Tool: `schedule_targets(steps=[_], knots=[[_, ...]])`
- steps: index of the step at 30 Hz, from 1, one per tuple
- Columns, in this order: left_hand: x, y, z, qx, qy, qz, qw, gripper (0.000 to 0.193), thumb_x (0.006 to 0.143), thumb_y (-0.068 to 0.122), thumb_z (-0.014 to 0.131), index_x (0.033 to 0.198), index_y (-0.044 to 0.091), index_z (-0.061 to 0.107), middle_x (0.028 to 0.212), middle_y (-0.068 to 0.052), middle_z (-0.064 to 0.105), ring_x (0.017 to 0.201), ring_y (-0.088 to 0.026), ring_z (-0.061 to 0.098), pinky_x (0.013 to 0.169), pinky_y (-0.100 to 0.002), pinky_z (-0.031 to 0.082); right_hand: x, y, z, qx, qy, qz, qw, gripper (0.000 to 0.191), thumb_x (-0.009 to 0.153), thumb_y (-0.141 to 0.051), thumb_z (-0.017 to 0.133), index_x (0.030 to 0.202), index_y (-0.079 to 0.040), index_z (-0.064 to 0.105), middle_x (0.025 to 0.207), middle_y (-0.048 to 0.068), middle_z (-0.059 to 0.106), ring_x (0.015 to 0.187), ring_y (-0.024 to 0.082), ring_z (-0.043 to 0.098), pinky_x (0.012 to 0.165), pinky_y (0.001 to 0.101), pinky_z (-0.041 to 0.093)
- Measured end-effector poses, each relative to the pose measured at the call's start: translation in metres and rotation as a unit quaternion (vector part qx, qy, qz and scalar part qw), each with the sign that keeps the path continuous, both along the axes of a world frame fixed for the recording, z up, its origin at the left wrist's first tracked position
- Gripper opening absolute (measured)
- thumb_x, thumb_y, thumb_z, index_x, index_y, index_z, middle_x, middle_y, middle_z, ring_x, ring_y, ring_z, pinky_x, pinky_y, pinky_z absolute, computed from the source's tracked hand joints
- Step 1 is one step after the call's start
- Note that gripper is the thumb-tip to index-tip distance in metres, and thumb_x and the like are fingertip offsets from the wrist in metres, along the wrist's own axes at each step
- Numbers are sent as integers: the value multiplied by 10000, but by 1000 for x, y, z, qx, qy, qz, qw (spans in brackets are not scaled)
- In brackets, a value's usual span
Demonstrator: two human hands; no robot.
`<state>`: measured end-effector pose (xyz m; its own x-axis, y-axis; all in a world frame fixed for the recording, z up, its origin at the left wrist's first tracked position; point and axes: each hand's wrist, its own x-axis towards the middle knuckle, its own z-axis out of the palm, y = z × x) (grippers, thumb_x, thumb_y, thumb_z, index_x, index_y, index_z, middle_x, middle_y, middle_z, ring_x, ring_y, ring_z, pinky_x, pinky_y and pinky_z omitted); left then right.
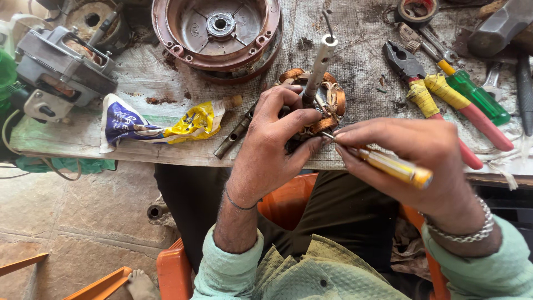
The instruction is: The person uses a screwdriver to pry and adjust copper windings on a motor stator. They repeatedly insert the tool into the winding slots and apply leverage to separate or reposition the coils.
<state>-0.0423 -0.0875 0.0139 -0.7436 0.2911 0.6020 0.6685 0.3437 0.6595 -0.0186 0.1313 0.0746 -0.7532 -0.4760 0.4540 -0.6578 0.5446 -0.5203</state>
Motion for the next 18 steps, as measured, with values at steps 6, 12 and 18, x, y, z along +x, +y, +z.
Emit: schedule_targets(steps=[6,12,18], knots=[[-1,0,-2,-5,5,-5,1000,400,776,57,880,1132,30,700,1159,-123,549,1291,-341,559,1108,-456,491,-9,0,10,22,-41,-12,999,222,807,-59,822,1017,-27,757,888,76,786,781,140,789,668,240,605],[-1,1,-2,2,11,-3,1000,411,793,91,895,1145,35,691,1175,-121,552,1289,-336,559,1115,-461,485,-15,3,2,2,-28,-5,1000,171,822,-59,825,977,-38,755,915,77,789,808,142,792,687,246,629],[0,0,1,-7,-9,2,1000,418,783,93,889,1152,44,698,1179,-133,548,1273,-339,557,1097,-464,489,-9,4,-22,-9,107,50,993,176,819,-46,843,939,-31,715,988,149,767,854,227,783,744,300,638]])
